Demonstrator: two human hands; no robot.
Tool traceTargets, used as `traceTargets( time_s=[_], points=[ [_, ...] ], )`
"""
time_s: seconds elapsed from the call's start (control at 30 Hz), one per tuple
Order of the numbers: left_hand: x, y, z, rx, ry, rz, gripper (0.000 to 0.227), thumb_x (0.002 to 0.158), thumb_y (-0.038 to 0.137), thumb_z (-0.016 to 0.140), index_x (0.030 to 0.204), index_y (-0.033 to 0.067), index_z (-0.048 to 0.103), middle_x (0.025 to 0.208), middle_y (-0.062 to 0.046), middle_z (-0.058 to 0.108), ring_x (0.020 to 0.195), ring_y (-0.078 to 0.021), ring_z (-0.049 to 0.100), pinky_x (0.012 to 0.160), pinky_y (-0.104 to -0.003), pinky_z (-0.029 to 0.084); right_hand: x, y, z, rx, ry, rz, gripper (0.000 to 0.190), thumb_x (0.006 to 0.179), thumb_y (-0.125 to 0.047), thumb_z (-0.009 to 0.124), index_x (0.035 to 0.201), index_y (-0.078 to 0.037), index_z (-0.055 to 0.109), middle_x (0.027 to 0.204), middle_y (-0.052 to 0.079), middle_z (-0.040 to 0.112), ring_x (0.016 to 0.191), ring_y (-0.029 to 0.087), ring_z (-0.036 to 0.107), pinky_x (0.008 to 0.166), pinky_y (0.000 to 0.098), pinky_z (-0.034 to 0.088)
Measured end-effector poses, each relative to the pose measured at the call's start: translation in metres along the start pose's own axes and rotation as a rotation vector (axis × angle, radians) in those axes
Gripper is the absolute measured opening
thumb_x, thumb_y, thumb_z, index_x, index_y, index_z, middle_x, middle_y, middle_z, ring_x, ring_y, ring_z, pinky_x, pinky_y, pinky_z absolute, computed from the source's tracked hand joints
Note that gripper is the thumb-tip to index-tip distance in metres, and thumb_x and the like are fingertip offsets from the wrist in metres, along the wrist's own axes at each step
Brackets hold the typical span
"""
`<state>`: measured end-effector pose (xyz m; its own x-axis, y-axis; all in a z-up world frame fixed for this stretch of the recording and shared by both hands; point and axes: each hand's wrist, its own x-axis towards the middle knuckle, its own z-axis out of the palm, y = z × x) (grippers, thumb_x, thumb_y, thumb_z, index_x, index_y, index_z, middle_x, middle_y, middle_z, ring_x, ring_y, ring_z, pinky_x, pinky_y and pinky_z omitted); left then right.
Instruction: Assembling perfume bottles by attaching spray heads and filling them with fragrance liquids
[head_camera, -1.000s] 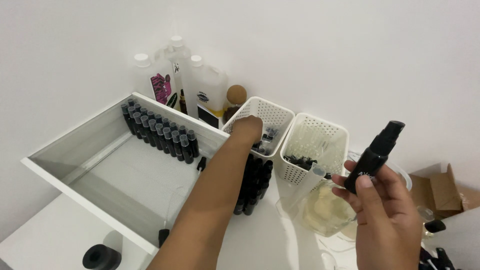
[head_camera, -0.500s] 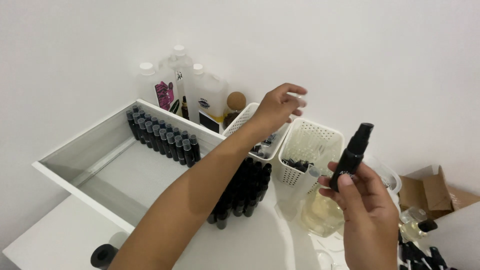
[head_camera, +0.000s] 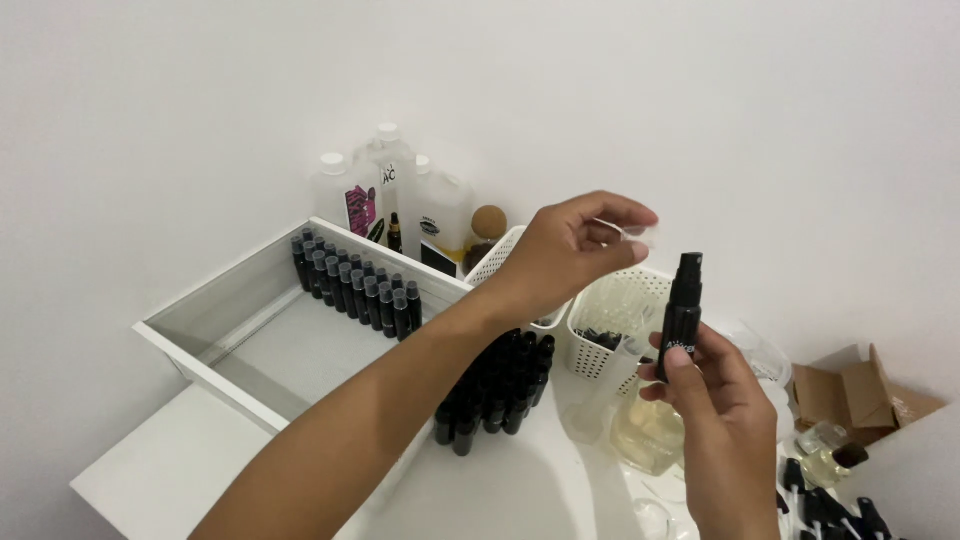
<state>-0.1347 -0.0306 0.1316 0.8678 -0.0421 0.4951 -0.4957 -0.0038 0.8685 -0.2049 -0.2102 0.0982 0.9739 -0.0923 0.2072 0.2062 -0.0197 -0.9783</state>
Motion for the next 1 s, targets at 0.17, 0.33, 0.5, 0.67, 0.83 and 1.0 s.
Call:
traceTargets(
  time_s=[0.17,0.33,0.5,0.67,0.83,1.0],
  points=[
    [-0.010,0.017,-0.002,0.142,-0.142,0.062,0.021,0.096,0.015,0.069,0.114,0.0201,0.076,0.117,0.001,0.070,0.088,-0.0067,0.061,0.087,-0.022,0.053,0.000,-0.001,0.001,-0.037,-0.051,0.034,0.040,0.098,-0.012,0.057,0.136,-0.002,0.064,0.109,0.013,0.073,0.082,0.024,0.062,0.070,0.0344,0.048],
    [-0.013,0.032,-0.006,0.300,-0.227,0.172,0.031,0.094,0.007,0.063,0.116,0.0231,0.076,0.115,0.003,0.071,0.100,-0.0080,0.063,0.086,-0.025,0.048,-0.004,-0.004,-0.002,-0.061,-0.080,0.024,0.046,0.097,-0.013,0.057,0.141,-0.001,0.063,0.110,0.015,0.072,0.082,0.021,0.057,0.071,0.0339,0.047],
    [-0.030,0.061,0.013,0.038,-0.180,0.060,0.035,0.098,0.037,0.058,0.112,0.0098,0.073,0.120,-0.005,0.076,0.118,-0.0196,0.071,0.101,-0.033,0.058,-0.013,-0.003,-0.003,-0.016,-0.155,-0.161,0.046,0.094,-0.014,0.059,0.138,0.000,0.062,0.113,0.014,0.072,0.087,0.025,0.068,0.084,0.0350,0.057],
    [-0.039,0.054,0.037,-0.359,-0.240,-0.173,0.049,0.103,0.046,0.047,0.119,0.0034,0.065,0.096,-0.013,0.070,0.085,-0.0185,0.064,0.063,-0.031,0.042,-0.019,-0.004,0.004,0.168,-0.087,-0.137,0.050,0.089,-0.013,0.063,0.133,-0.004,0.041,0.118,0.022,0.065,0.083,0.032,0.070,0.083,0.0420,0.059],
    [-0.055,0.073,0.050,-0.637,-0.181,-0.370,0.030,0.089,0.042,0.043,0.089,0.0125,0.048,0.058,0.000,0.043,0.050,-0.0129,0.053,0.036,-0.027,0.021,-0.015,0.020,-0.007,0.329,-0.078,-0.244,0.046,0.089,0.000,0.066,0.116,-0.013,0.031,0.104,0.013,0.049,0.104,0.021,0.059,0.089,0.0488,0.065],
    [-0.069,0.076,0.037,-0.565,-0.078,0.030,0.027,0.099,0.035,0.040,0.095,0.0101,0.048,0.052,-0.004,0.036,0.045,-0.0134,0.031,0.044,-0.029,0.031,-0.024,0.007,-0.014,0.196,-0.148,-0.252,0.033,0.097,-0.026,0.053,0.119,-0.005,0.038,0.115,0.022,0.062,0.094,0.038,0.075,0.084,0.0492,0.064]
  ],
)
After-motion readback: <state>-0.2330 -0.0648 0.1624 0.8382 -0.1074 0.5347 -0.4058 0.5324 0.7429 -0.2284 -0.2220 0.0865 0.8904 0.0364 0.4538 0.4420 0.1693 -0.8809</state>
